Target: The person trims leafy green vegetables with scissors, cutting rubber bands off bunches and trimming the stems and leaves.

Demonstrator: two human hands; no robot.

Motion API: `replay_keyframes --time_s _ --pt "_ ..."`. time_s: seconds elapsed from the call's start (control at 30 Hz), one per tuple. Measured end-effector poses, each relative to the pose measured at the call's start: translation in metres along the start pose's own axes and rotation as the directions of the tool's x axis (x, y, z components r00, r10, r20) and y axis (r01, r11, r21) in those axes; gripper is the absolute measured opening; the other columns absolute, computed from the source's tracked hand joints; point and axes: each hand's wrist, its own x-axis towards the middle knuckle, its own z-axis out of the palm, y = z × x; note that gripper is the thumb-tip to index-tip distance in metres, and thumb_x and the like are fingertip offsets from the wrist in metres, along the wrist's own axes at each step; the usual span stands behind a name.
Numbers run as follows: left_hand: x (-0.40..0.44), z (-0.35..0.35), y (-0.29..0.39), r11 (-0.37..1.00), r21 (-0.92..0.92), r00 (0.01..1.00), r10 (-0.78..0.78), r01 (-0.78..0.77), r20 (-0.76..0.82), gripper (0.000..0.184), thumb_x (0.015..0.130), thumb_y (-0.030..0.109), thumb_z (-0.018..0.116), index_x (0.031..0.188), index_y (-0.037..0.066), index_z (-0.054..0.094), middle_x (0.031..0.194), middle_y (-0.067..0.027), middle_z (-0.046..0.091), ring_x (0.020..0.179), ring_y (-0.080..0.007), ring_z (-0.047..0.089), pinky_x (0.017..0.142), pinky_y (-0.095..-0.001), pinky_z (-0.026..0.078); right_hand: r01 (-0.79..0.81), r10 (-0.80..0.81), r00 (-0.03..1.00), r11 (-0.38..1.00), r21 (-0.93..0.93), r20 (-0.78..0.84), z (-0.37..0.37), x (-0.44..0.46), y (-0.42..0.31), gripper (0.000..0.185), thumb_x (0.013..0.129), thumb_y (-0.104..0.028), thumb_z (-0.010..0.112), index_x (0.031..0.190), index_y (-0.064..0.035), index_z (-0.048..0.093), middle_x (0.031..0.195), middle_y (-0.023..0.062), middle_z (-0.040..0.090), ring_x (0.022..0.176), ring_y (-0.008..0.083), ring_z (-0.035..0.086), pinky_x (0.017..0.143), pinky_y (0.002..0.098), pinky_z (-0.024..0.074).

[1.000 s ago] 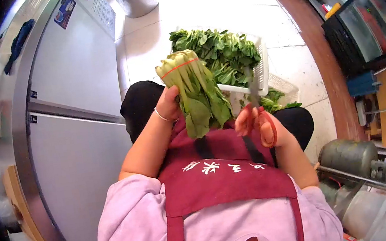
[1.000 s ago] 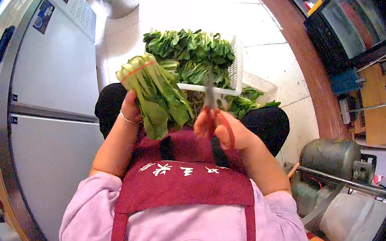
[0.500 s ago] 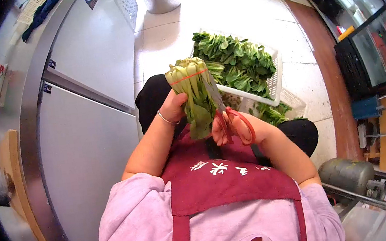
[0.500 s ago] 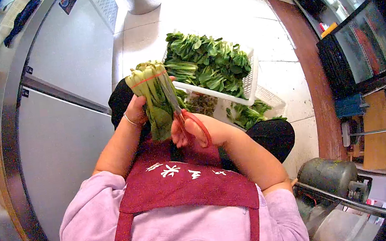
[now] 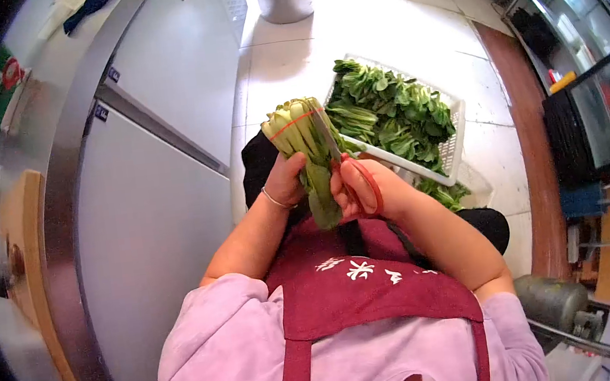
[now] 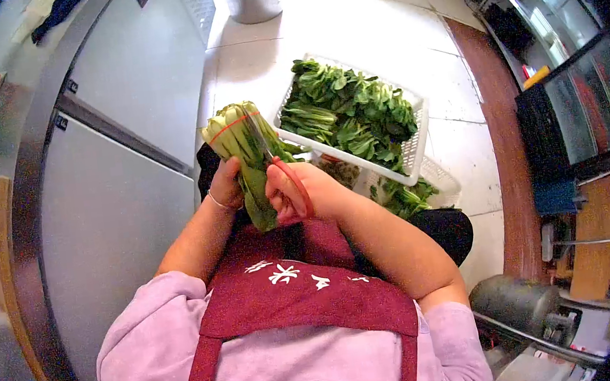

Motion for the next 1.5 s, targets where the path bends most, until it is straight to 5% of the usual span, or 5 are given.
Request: replay_keyframes --time_s 0.47,0.53,0.67,1.03,1.5 --pt "0.000 -0.033 -0.009 0.927 -0.336 0.981 -0.191 0.167 -0.037 0.083 0.069 0.057 0.063 0.128 0.003 0.041 0.120 -0.0181 0.052 0.112 -0.0349 0.050 0.099 -0.0441 0.039 0.064 -0.063 0.996 0.998 -0.002 0.058 0.000 -0.006 -0.021 0.042 0.092 -0.042 0.042 0.076 -0.0054 0.055 0.065 0.0041 0.055 0.054 0.0133 0.055 0.051 0.0234 0.0442" --pt "0.003 -0.025 -0.005 0.944 -0.300 0.987 -0.158 0.138 -0.041 0.081 0.071 0.056 0.061 0.128 0.004 0.041 0.120 -0.0175 0.052 0.112 -0.0324 0.051 0.098 -0.0438 0.039 0.104 -0.095 0.988 0.992 -0.074 0.120 -0.018 -0.010 -0.014 0.057 0.083 -0.060 0.048 0.086 -0.0035 0.055 0.066 0.0054 0.057 0.054 0.0140 0.056 0.050 0.0234 0.0448" --pt "0.010 -0.024 0.000 0.899 -0.418 0.992 -0.125 0.128 0.035 0.066 0.079 0.039 0.063 0.130 0.005 0.039 0.123 -0.0139 0.051 0.111 -0.0283 0.051 0.097 -0.0417 0.041 0.215 -0.197 0.971 0.967 0.135 -0.135 -0.040 -0.036 -0.001 0.049 0.087 -0.055 0.047 0.085 -0.0062 0.055 0.067 0.0041 0.056 0.054 0.0139 0.054 0.050 0.0241 0.0431" --pt "0.067 -0.015 0.000 0.918 -0.233 0.947 -0.307 0.320 0.093 0.059 0.081 0.038 0.060 0.126 0.003 0.044 0.118 -0.0141 0.055 0.105 -0.0280 0.056 0.092 -0.0417 0.045 0.099 -0.053 0.787 0.994 0.042 -0.614 -0.147 -0.079 0.087 0.041 0.090 -0.043 0.050 0.086 -0.0029 0.056 0.071 0.0055 0.058 0.058 0.0138 0.058 0.055 0.0262 0.0482" --pt "0.142 0.052 -0.088 0.806 0.018 0.806 -0.591 0.591 0.010 0.044 0.087 0.027 0.053 0.121 0.000 0.048 0.111 -0.0133 0.059 0.097 -0.0249 0.060 0.086 -0.0375 0.049 0.222 -0.216 0.710 0.972 -0.078 -0.670 -0.229 -0.074 0.037 0.046 0.086 -0.045 0.057 0.088 0.0012 0.055 0.073 0.0085 0.060 0.063 0.0131 0.057 0.059 0.0258 0.0471"
